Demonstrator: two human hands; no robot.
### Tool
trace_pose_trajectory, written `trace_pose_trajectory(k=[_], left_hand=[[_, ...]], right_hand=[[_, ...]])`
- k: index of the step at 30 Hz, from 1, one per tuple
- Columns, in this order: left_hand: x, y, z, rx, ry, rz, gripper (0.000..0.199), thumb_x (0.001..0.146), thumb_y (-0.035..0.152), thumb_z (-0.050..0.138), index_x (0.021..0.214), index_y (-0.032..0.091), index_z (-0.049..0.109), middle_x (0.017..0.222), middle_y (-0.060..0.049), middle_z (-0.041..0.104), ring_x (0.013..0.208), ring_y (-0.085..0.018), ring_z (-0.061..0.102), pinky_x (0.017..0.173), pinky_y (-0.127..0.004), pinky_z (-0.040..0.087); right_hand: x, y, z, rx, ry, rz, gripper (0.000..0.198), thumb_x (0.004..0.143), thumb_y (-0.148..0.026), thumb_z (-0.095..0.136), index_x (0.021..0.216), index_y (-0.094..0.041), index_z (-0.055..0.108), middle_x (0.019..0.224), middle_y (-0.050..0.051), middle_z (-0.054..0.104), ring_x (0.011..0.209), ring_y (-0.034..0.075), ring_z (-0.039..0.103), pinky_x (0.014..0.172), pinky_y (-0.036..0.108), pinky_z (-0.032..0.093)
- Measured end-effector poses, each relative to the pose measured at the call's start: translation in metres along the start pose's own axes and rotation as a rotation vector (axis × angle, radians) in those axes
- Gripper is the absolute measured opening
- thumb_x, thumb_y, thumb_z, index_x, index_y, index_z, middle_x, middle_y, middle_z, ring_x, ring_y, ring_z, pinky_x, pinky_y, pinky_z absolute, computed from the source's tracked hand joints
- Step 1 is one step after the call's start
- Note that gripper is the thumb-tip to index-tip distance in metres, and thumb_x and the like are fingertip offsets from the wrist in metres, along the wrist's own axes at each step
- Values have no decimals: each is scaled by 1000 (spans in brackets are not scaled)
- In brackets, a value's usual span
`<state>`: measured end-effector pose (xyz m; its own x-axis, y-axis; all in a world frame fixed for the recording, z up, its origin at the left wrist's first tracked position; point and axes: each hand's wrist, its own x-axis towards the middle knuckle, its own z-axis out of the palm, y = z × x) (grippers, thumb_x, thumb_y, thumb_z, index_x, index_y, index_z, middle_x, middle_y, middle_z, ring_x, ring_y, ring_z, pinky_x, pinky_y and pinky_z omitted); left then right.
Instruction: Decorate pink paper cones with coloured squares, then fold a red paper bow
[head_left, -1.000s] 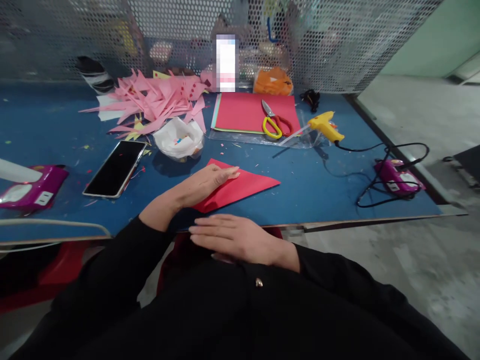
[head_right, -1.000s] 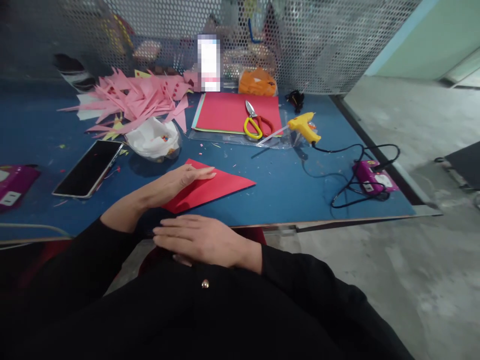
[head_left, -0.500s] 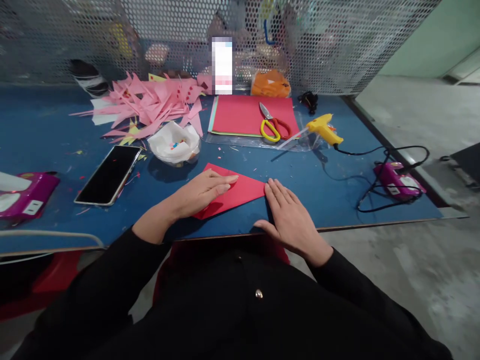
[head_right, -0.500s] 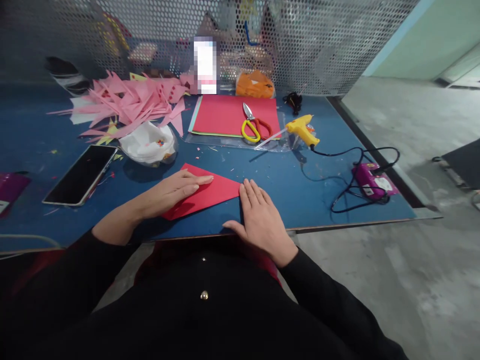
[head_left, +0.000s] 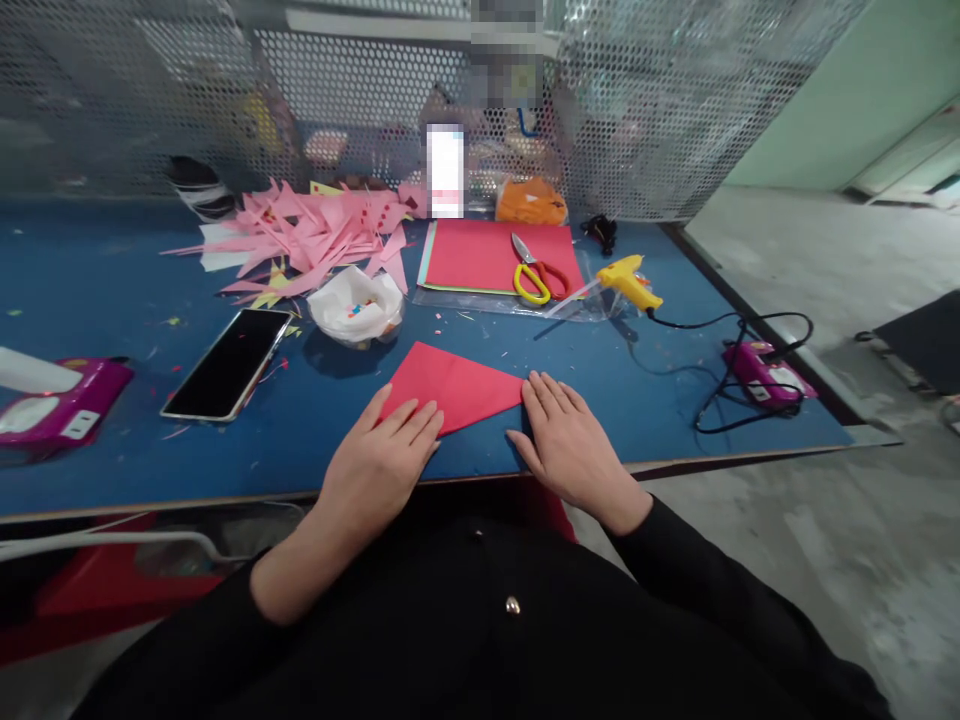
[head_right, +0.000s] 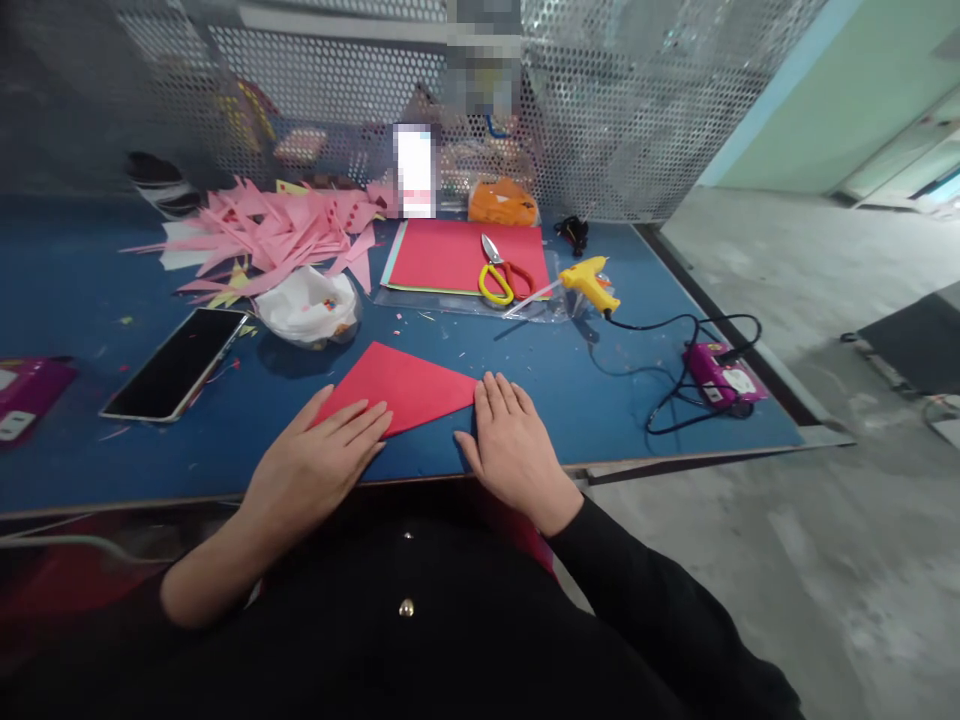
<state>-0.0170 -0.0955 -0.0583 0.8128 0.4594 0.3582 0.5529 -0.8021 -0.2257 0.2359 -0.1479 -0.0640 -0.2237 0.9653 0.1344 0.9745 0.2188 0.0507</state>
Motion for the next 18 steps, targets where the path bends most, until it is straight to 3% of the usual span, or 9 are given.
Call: trace_pose_trajectory(k=[4,7,9,13,18], left_hand=[[5,-3,-2,59,4,46,35,101,15,40,111,7,73,112,-15,77,97,-28,74,111,-56,42],[8,-2,0,57,14,30,35,101,15,41,113,8,72,116,-14,76,99,-26,73,114,-54,41],[7,0,2,36,25,29,37,102,16,39,123,8,68,127,-15,72,111,-28,70,112,-52,42],[-3,7,5,-40,21,14,46,104,29,38,133,3,61,138,-18,64,129,-31,61,110,-47,45],[-15,17,5,-101,29,-8,54,105,39,38,135,0,60,138,-20,64,129,-32,60,110,-47,44]], right_hand=[[14,-7,-15,-63,74,-75,55,98,-31,53,136,8,57,147,31,51,139,42,48,117,54,36],[24,-17,-20,-74,130,-308,45,97,-14,48,138,2,57,148,25,53,140,36,48,119,50,36],[27,-27,-16,-33,120,-421,44,99,-14,45,138,1,57,146,23,56,139,33,51,119,47,38],[22,-42,-2,102,57,-388,62,101,-37,46,143,7,49,151,29,47,143,37,45,118,50,38],[14,-45,2,215,-8,-329,70,99,-38,48,149,9,39,158,30,34,151,38,29,123,52,29]])
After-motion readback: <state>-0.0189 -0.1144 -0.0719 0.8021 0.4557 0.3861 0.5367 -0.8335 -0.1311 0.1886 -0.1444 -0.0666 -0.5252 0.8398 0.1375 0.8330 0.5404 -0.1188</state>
